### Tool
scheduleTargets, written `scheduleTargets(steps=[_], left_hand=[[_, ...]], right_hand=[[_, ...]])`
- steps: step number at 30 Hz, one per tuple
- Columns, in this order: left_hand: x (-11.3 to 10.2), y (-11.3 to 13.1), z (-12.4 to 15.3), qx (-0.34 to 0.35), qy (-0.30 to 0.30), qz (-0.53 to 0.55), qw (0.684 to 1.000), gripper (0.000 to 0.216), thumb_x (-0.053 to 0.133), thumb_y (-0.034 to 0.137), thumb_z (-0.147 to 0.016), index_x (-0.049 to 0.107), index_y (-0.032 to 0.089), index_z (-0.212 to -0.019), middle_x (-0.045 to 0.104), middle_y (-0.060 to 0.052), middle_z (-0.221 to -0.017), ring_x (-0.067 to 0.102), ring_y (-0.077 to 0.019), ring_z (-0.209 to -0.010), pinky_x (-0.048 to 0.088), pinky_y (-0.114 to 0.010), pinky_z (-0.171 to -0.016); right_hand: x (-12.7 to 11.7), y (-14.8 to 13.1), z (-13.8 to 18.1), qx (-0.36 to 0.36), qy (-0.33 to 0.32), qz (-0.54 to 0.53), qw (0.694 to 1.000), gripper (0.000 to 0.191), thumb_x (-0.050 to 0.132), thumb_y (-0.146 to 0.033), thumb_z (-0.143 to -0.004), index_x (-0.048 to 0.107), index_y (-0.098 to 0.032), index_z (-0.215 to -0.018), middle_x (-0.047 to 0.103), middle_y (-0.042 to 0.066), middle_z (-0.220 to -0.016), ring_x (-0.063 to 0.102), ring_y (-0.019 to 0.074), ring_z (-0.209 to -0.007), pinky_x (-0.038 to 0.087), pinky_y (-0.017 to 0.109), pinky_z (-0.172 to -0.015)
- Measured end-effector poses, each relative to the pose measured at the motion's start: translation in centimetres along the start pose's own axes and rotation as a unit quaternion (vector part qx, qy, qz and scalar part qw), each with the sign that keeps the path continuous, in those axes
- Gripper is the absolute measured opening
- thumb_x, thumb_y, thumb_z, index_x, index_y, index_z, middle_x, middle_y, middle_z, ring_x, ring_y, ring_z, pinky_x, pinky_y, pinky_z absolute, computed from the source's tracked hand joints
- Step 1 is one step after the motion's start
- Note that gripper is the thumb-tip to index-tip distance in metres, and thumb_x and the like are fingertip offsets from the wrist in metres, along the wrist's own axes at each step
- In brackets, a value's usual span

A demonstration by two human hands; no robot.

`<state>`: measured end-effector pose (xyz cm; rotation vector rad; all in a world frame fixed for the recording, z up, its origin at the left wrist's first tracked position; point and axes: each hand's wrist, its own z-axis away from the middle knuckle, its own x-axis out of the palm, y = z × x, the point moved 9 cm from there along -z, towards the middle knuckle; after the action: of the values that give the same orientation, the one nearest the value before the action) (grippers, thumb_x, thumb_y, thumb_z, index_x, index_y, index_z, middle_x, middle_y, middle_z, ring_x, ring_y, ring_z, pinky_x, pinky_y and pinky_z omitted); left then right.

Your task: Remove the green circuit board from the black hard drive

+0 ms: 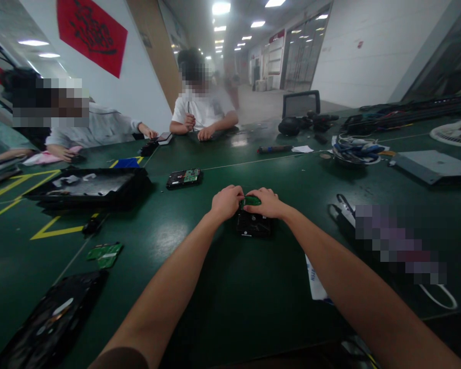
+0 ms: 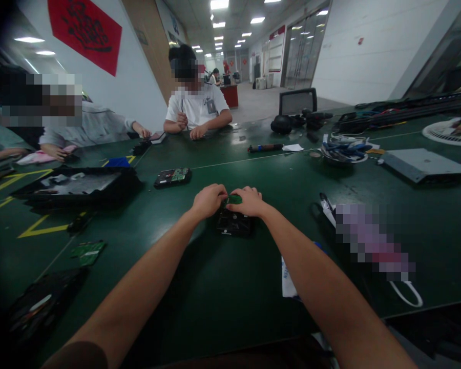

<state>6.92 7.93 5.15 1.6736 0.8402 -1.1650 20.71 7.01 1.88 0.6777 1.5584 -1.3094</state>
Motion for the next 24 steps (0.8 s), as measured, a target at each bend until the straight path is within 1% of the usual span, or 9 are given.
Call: scheduleTargets(steps=[6,14,21,24], left_hand=[[-0.05,0.44,0.22,0.014,0.004,-0.007,1.0,0.014,0.059,0.031,-0.099,0.072,0.03,-0.096,0.07,-0.004,-0.11,0.066,-0.0243,-0.098,0.048,-0.033,-0.078],[-0.02,0.14,0.04,0.003,-0.004,0.008,1.0,0.011,0.062,0.031,-0.097,0.072,0.028,-0.098,0.07,-0.005,-0.111,0.066,-0.0245,-0.104,0.049,-0.034,-0.087],[0.32,0.04,0.04,0.008,-0.006,-0.002,1.0,0.016,0.055,0.03,-0.099,0.071,0.028,-0.1,0.071,-0.007,-0.111,0.067,-0.026,-0.101,0.049,-0.036,-0.084],[0.34,-0.08,0.04,0.005,-0.005,-0.002,1.0,0.017,0.054,0.031,-0.099,0.071,0.027,-0.099,0.071,-0.007,-0.11,0.067,-0.026,-0.101,0.049,-0.036,-0.085]], right_hand=[[-0.08,-0.09,0.06,0.004,0.0,0.002,1.0,0.069,0.06,-0.077,-0.083,0.059,-0.038,-0.14,0.058,0.012,-0.135,0.048,0.0394,-0.129,0.039,0.054,-0.106],[0.04,0.02,-0.05,0.003,0.005,0.008,1.0,0.068,0.059,-0.078,-0.083,0.061,-0.038,-0.138,0.059,0.012,-0.133,0.049,0.0399,-0.128,0.04,0.054,-0.104],[0.0,0.01,-0.05,-0.003,0.004,0.002,1.0,0.067,0.057,-0.078,-0.084,0.06,-0.038,-0.139,0.059,0.012,-0.134,0.049,0.0398,-0.128,0.04,0.054,-0.104],[0.0,0.0,0.0,-0.002,0.002,0.001,1.0,0.067,0.058,-0.077,-0.085,0.06,-0.038,-0.139,0.059,0.012,-0.134,0.049,0.0396,-0.128,0.039,0.054,-0.104]])
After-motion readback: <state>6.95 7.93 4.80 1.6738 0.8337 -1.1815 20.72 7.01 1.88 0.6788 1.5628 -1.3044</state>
